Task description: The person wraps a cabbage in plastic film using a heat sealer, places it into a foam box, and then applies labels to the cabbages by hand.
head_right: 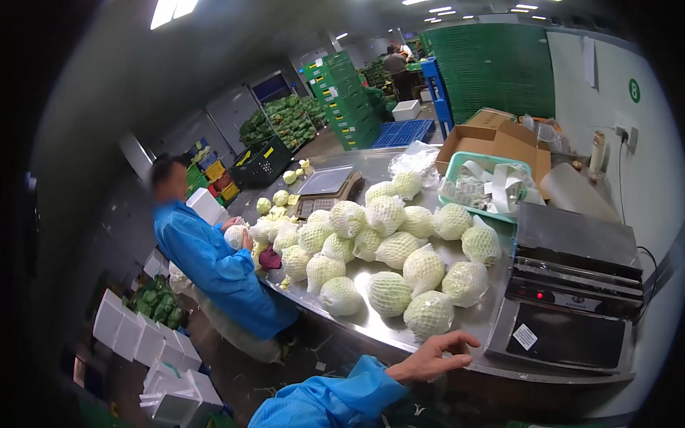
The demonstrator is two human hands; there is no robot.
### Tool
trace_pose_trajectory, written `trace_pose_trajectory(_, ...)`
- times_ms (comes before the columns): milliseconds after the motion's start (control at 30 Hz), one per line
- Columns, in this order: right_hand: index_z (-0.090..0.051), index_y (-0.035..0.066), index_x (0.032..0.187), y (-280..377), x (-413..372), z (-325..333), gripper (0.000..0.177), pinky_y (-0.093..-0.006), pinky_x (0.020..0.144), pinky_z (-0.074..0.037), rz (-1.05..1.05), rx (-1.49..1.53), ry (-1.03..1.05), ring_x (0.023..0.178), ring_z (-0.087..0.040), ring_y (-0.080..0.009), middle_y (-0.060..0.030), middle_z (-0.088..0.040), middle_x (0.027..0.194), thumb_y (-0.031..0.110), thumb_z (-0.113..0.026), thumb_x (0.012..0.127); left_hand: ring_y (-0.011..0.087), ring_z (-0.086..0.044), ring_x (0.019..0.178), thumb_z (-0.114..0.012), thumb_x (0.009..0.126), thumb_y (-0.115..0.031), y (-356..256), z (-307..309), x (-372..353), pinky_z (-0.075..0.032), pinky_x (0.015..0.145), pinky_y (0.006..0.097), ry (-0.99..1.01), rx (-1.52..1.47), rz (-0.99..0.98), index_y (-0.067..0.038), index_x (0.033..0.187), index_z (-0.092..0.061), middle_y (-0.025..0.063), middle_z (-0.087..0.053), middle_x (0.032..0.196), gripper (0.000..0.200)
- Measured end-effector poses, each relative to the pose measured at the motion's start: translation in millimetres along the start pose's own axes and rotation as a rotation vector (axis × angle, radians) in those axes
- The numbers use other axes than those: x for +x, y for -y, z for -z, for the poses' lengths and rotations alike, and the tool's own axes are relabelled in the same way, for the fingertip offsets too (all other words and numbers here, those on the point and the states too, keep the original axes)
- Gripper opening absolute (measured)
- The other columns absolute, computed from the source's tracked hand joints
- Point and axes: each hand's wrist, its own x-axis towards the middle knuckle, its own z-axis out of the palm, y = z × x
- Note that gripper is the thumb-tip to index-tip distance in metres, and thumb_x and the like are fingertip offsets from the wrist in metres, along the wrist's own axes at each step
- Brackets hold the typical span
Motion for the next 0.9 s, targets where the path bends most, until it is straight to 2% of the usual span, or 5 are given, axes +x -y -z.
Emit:
trace_pose_trajectory(100, -0.059, -0.002, 0.106, 42, 17, -69, 0.025, -0.0321, 0.078, -0.048, 0.065, 0.105, 0.147, 0.088, -0.061, -0.0247, -0.0170, -0.063, 0.099, 0.015, -0.053, 0.089, 0.0100, -0.052, 0.078, -0.059, 0.086, -0.018, 12, 26, -13, -0.042, 0.074, 0.0264, -0.010, 0.126, -0.077, -0.003, 0.113, -0.052, 0.0025, -0.056, 0.082, 0.032)
trace_pose_trajectory(200, -0.037, 0.005, 0.132, 111, 8, -138, 0.041, -0.0328, 0.100, -0.031, 0.232, 0.186, 0.461, 0.117, -0.044, -0.0228, -0.0112, -0.041, 0.132, 0.012, -0.044, 0.092, 0.0112, -0.054, 0.078, -0.060, 0.085, -0.018, 16, 55, -25, -0.043, 0.071, 0.0262, 0.119, 0.228, -0.146, -0.004, 0.113, -0.052, 0.0043, -0.059, 0.086, 0.032)
trace_pose_trajectory(267, -0.038, 0.005, 0.132, 189, -24, -152, 0.041, -0.0311, 0.097, -0.034, 0.183, 0.345, 0.403, 0.114, -0.046, -0.0213, -0.0096, -0.045, 0.129, 0.010, -0.042, 0.092, 0.0116, -0.055, 0.079, -0.061, 0.085, -0.018, 7, 87, -35, -0.044, 0.072, 0.0262, 0.185, 0.240, 0.072, -0.005, 0.114, -0.052, 0.0049, -0.060, 0.086, 0.033)
trace_pose_trajectory(500, -0.060, -0.003, 0.088, 434, -114, -170, 0.013, -0.0298, 0.071, -0.044, 0.408, 0.372, 0.548, 0.078, -0.059, -0.0206, -0.0116, -0.060, 0.081, 0.007, -0.052, 0.084, 0.0139, -0.060, 0.078, -0.064, 0.079, -0.011, 36, 229, -68, -0.047, 0.073, 0.0285, -0.068, 0.331, 0.067, -0.005, 0.109, -0.057, 0.0071, -0.063, 0.081, 0.031)
trace_pose_trajectory(900, -0.065, 0.003, 0.089, 401, -297, -233, 0.017, -0.0347, 0.071, -0.050, 0.358, 0.389, 1.230, 0.078, -0.063, -0.0286, -0.0139, -0.065, 0.083, 0.015, -0.059, 0.080, 0.0117, -0.057, 0.076, -0.064, 0.078, -0.011, 71, 218, -102, -0.045, 0.074, 0.0258, -0.054, 0.132, 0.291, 0.002, 0.104, -0.056, 0.0050, -0.062, 0.080, 0.031)
